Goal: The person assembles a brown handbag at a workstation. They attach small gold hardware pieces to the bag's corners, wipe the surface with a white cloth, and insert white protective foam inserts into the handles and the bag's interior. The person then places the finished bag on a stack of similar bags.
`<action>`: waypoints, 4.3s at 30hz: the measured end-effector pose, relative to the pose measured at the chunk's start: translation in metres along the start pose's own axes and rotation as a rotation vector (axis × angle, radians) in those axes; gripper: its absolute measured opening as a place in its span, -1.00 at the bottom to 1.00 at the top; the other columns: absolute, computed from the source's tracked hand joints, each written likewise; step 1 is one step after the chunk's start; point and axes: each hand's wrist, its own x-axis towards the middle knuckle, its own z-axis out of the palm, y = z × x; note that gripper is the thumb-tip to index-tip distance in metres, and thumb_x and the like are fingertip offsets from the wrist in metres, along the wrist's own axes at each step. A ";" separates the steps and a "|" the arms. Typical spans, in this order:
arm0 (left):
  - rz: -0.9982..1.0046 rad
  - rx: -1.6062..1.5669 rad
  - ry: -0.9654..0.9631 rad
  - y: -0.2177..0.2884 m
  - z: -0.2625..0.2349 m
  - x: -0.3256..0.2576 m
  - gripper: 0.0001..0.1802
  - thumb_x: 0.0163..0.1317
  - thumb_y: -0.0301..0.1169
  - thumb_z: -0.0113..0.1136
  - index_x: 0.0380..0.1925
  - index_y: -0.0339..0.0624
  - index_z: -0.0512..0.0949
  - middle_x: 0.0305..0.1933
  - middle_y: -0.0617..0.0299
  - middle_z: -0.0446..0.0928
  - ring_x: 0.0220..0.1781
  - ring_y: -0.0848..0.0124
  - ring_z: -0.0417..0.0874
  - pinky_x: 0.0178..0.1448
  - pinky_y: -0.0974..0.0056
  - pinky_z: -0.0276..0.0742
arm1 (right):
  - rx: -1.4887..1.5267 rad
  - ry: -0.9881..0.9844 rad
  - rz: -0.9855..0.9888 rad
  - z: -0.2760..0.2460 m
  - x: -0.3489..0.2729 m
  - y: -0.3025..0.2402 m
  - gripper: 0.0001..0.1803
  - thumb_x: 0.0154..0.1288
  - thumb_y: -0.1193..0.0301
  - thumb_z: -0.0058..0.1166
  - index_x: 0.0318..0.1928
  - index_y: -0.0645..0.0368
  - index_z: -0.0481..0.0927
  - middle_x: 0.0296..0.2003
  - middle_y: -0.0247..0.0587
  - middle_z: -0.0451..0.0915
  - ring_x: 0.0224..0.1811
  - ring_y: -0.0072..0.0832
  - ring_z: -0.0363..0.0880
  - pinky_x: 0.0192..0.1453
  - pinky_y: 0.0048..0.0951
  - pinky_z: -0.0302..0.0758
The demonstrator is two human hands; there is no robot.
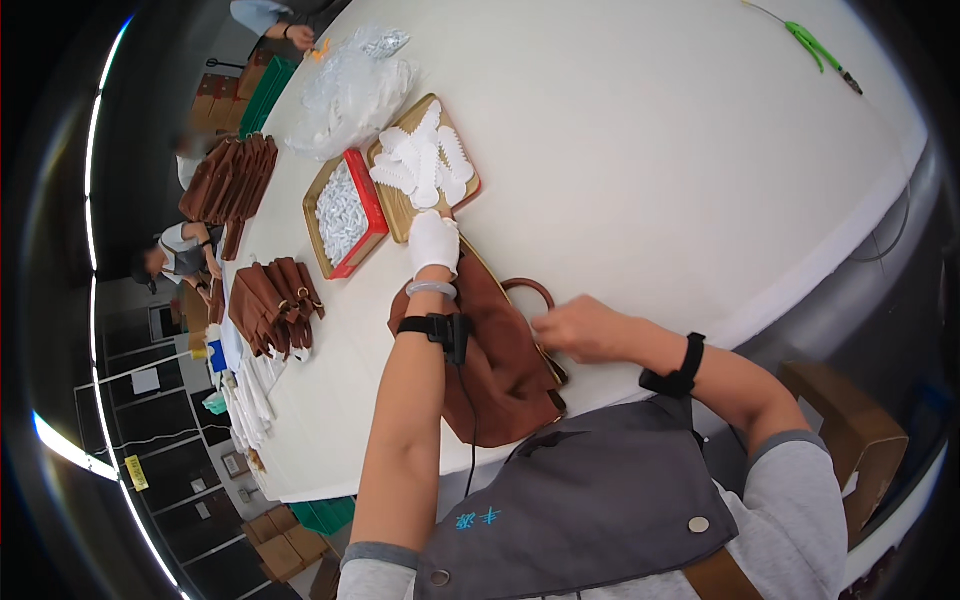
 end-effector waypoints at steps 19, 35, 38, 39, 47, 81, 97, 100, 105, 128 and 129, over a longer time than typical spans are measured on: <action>0.713 -0.358 -0.125 0.056 -0.100 -0.199 -0.48 0.07 -0.15 0.41 -0.08 -0.29 0.54 0.23 -0.08 0.42 0.36 -0.02 0.37 0.36 -0.04 0.35 | 0.149 0.186 0.936 -0.059 -0.042 0.009 -0.75 0.44 0.28 0.14 -0.13 0.22 0.69 -0.40 -0.25 0.65 -0.56 -0.58 0.56 -0.42 -0.46 0.53; -0.173 -0.226 0.262 0.077 -0.035 -0.315 -0.76 -0.04 -0.50 0.31 -0.31 -0.18 0.54 0.28 -0.05 0.37 0.44 -0.14 0.26 0.48 -0.17 0.23 | 0.441 0.020 0.405 -0.036 0.091 0.070 -0.76 0.39 0.60 -0.05 -0.01 0.25 0.61 -0.41 -0.29 0.62 -0.50 -0.63 0.56 -0.40 -0.58 0.53; -0.370 -0.208 0.464 0.094 -0.043 -0.328 -0.61 -0.12 -0.53 0.40 -0.22 -0.12 0.52 0.28 -0.01 0.37 0.44 -0.11 0.27 0.45 -0.15 0.23 | 0.339 -0.137 0.272 -0.015 0.074 0.069 -0.69 0.32 0.66 -0.04 0.03 0.24 0.58 -0.40 -0.26 0.61 -0.49 -0.62 0.57 -0.40 -0.56 0.52; -0.471 -0.202 0.566 0.093 -0.041 -0.335 -0.58 -0.06 -0.54 0.44 -0.17 -0.12 0.51 0.24 0.00 0.41 0.27 -0.04 0.46 0.28 -0.05 0.42 | 0.297 -0.212 0.263 -0.006 0.073 0.070 -0.67 0.30 0.67 -0.04 0.05 0.25 0.57 -0.38 -0.25 0.61 -0.48 -0.61 0.57 -0.39 -0.56 0.51; -0.862 -0.687 0.388 0.089 -0.014 -0.408 -0.70 0.27 -0.41 0.24 -0.02 -0.29 0.63 -0.20 -0.09 0.59 -0.16 -0.03 0.64 -0.03 0.04 0.55 | 0.551 -0.414 0.606 -0.009 0.083 0.054 -0.63 0.20 0.65 0.21 0.04 0.34 0.55 -0.48 -0.38 0.56 -0.55 -0.63 0.50 -0.52 -0.55 0.43; -1.102 -2.520 0.065 0.031 -0.003 -0.416 -0.49 0.47 -0.41 0.09 0.30 -0.44 0.24 0.29 -0.26 0.45 0.09 -0.02 0.70 0.06 0.19 0.72 | -0.501 -0.393 -0.189 0.087 0.434 0.185 -0.88 -0.02 0.47 0.35 -0.38 0.07 0.75 -0.33 -0.11 0.66 -0.13 -0.12 0.63 -0.01 -0.11 0.56; -1.294 -2.063 0.478 0.068 0.008 -0.367 -0.49 0.40 -0.50 0.14 0.27 -0.56 0.32 -0.02 -0.05 0.64 -0.25 0.32 0.75 -0.26 0.41 0.62 | 0.486 -0.782 0.554 -0.012 0.032 -0.007 -0.86 0.30 0.51 0.28 -0.19 0.30 0.63 -0.43 -0.28 0.64 -0.41 -0.61 0.61 -0.27 -0.54 0.55; -1.296 -2.010 0.536 0.078 0.016 -0.357 -0.62 0.38 -0.53 0.16 0.14 -0.49 0.41 -0.12 0.02 0.67 -0.35 0.37 0.73 -0.34 0.43 0.59 | 0.365 -0.537 0.273 0.012 0.007 -0.028 -0.84 0.26 0.51 0.26 -0.16 0.25 0.64 -0.31 -0.12 0.68 -0.38 -0.33 0.67 -0.26 -0.38 0.57; -1.358 -1.937 0.550 0.091 0.012 -0.347 -0.69 0.37 -0.53 0.20 0.08 -0.39 0.50 -0.18 0.16 0.67 -0.49 0.50 0.56 -0.44 0.47 0.43 | 0.217 -0.367 0.225 0.025 0.003 -0.044 -0.88 0.25 0.50 0.24 -0.20 0.21 0.63 -0.31 -0.11 0.66 -0.36 -0.22 0.66 -0.27 -0.30 0.56; -1.276 -2.131 0.576 0.099 -0.002 -0.354 -0.68 0.37 -0.42 0.27 0.01 -0.40 0.51 -0.14 0.08 0.66 -0.35 0.36 0.73 -0.32 0.35 0.66 | 0.145 -0.186 0.047 0.068 -0.006 -0.053 -0.93 0.21 0.50 0.24 -0.27 0.14 0.65 -0.38 -0.18 0.62 -0.40 -0.16 0.64 -0.34 -0.23 0.55; -1.268 -2.121 0.577 0.100 -0.004 -0.355 -0.67 0.37 -0.42 0.28 0.02 -0.42 0.51 -0.14 0.07 0.66 -0.33 0.35 0.73 -0.29 0.33 0.69 | 0.141 -0.179 0.015 0.068 -0.005 -0.052 -0.93 0.20 0.51 0.25 -0.28 0.14 0.65 -0.39 -0.19 0.62 -0.40 -0.17 0.64 -0.35 -0.25 0.55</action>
